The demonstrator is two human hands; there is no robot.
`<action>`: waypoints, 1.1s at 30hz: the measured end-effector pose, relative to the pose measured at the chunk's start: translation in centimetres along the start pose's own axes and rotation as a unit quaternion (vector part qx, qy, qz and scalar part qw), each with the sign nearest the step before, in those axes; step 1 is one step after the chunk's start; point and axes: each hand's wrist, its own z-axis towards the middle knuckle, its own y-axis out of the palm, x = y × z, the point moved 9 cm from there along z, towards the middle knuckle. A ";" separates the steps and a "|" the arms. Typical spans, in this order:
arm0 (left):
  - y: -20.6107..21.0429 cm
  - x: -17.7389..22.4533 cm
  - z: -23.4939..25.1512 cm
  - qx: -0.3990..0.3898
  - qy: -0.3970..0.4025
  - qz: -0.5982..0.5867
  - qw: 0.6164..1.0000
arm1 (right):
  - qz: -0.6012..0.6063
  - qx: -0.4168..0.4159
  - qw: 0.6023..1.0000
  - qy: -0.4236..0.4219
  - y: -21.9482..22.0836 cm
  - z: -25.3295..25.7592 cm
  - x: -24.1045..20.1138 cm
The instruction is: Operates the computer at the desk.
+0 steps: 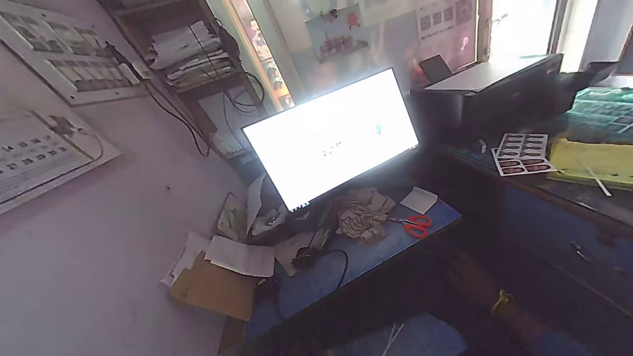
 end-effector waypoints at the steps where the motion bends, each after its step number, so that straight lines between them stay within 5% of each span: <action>1: 0.0 0.0 0.0 0.000 -0.003 0.001 1.000 | 0.001 0.000 1.000 0.001 0.0 0.0 0.1; 33: 0.7 -0.5 0.3 -0.003 0.013 -0.008 1.000 | -0.023 -0.004 1.000 0.008 -0.5 -0.2 -0.5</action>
